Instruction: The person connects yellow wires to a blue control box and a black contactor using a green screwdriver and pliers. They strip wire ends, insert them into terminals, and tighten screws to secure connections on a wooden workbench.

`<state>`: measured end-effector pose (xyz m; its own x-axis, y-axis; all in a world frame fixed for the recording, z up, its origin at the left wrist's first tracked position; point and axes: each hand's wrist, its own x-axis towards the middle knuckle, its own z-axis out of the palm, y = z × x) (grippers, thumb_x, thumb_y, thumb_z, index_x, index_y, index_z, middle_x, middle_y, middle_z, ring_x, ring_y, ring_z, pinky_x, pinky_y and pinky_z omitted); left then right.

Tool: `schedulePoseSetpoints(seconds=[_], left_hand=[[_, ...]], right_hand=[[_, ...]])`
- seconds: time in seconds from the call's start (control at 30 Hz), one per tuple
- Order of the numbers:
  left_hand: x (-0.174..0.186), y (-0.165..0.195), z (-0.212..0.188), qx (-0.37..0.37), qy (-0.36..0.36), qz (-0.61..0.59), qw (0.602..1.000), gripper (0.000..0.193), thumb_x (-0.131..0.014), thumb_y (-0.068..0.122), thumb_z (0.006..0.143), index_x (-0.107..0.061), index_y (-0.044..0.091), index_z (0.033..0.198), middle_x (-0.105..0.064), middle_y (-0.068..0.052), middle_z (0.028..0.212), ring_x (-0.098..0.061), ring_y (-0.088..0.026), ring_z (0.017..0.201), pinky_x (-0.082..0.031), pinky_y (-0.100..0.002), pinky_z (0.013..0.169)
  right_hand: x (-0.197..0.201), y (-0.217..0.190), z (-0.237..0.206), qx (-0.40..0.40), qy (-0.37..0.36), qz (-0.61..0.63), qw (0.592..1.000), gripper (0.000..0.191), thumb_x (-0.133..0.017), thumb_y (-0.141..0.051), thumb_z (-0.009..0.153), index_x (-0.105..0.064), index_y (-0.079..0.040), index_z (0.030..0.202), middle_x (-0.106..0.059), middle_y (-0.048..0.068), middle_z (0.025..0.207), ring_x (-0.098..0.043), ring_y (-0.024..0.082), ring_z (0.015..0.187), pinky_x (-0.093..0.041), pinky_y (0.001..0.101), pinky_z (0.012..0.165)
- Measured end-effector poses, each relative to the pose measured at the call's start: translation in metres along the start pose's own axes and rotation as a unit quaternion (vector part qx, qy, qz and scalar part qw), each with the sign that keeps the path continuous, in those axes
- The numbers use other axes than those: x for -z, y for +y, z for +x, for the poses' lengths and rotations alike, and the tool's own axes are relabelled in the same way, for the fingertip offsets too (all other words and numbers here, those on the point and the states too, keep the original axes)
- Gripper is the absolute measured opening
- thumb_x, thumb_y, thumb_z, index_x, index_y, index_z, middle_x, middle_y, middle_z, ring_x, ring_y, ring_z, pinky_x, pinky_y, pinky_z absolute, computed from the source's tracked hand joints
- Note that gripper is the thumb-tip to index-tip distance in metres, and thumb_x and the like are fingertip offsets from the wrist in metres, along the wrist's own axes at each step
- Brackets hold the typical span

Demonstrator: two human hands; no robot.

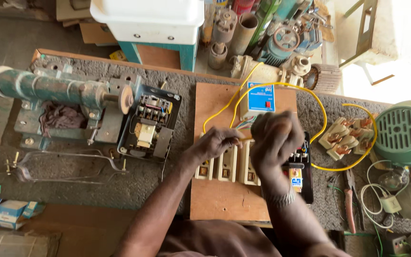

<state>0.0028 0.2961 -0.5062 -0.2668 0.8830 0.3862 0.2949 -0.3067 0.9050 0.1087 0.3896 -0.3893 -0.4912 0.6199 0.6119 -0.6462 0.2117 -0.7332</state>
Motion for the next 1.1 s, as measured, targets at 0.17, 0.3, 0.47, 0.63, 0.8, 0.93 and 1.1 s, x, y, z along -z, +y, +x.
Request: schedulePoseSetpoints(seconds=[0.17, 0.3, 0.47, 0.63, 0.8, 0.93, 1.1], left_hand=[[-0.007, 0.005, -0.006, 0.035, -0.015, -0.056, 0.998, 0.014, -0.067, 0.007, 0.1, -0.074, 0.004, 0.112, -0.075, -0.001, 0.092, -0.067, -0.008, 0.087, -0.059, -0.027, 0.082], [-0.018, -0.002, -0.013, 0.031, -0.046, -0.095, 0.994, 0.011, -0.066, 0.011, 0.102, -0.074, 0.005, 0.106, -0.074, 0.001, 0.09, -0.068, -0.007, 0.084, -0.06, -0.026, 0.082], [-0.026, -0.007, -0.029, 0.017, -0.044, -0.106, 0.993, 0.008, -0.068, 0.012, 0.101, -0.072, 0.004, 0.103, -0.074, -0.001, 0.092, -0.068, -0.008, 0.089, -0.059, -0.027, 0.084], [-0.031, 0.005, -0.032, 0.021, -0.043, -0.02, 0.999, 0.008, -0.069, 0.011, 0.101, -0.073, 0.006, 0.096, -0.074, 0.0, 0.084, -0.067, -0.007, 0.078, -0.059, -0.026, 0.073], [-0.043, -0.006, -0.046, 0.041, -0.068, -0.089, 0.993, 0.008, -0.067, 0.01, 0.098, -0.075, 0.008, 0.097, -0.072, 0.001, 0.082, -0.064, -0.007, 0.072, -0.057, -0.026, 0.066], [-0.055, -0.017, -0.056, 0.061, -0.059, -0.05, 0.995, 0.013, -0.064, 0.014, 0.103, -0.071, 0.01, 0.092, -0.071, 0.002, 0.081, -0.063, -0.007, 0.072, -0.057, -0.027, 0.069], [-0.061, -0.005, -0.062, 0.003, -0.057, 0.013, 0.998, 0.012, -0.062, 0.015, 0.101, -0.069, 0.008, 0.093, -0.073, 0.001, 0.08, -0.067, -0.008, 0.074, -0.056, -0.031, 0.069]], right_hand=[[0.001, -0.047, 0.056, -0.109, -0.402, 0.181, 0.891, 0.049, -0.063, -0.04, 0.107, -0.039, -0.011, 0.076, -0.042, 0.003, 0.064, -0.04, 0.017, 0.049, -0.031, 0.0314, 0.045], [0.015, -0.034, 0.052, -0.198, -0.388, 0.258, 0.862, 0.043, -0.059, -0.031, 0.108, -0.038, -0.012, 0.076, -0.038, -0.002, 0.058, -0.039, 0.013, 0.044, -0.029, 0.0301, 0.042], [0.005, -0.015, -0.037, -0.028, 0.048, -0.024, 0.998, 0.041, -0.043, -0.028, 0.112, -0.036, -0.009, 0.077, -0.033, -0.002, 0.065, -0.029, 0.008, 0.042, -0.023, 0.0257, 0.036], [0.013, -0.045, 0.007, -0.102, -0.271, 0.144, 0.946, 0.042, -0.053, -0.027, 0.11, -0.04, -0.008, 0.075, -0.041, 0.004, 0.066, -0.038, 0.015, 0.048, -0.03, 0.0307, 0.041], [0.04, -0.02, 0.015, -0.201, -0.452, 0.295, 0.817, 0.041, -0.058, -0.02, 0.105, -0.04, -0.01, 0.069, -0.041, 0.001, 0.054, -0.039, 0.01, 0.04, -0.028, 0.0276, 0.037], [0.045, 0.0, -0.054, -0.132, -0.124, 0.118, 0.976, 0.038, -0.05, -0.02, 0.112, -0.039, -0.01, 0.076, -0.037, -0.002, 0.056, -0.031, 0.006, 0.041, -0.024, 0.0263, 0.038], [0.022, -0.04, -0.07, -0.067, -0.059, 0.016, 0.996, 0.042, -0.054, -0.03, 0.109, -0.04, -0.01, 0.075, -0.036, 0.0, 0.057, -0.032, 0.009, 0.044, -0.025, 0.0269, 0.041]])
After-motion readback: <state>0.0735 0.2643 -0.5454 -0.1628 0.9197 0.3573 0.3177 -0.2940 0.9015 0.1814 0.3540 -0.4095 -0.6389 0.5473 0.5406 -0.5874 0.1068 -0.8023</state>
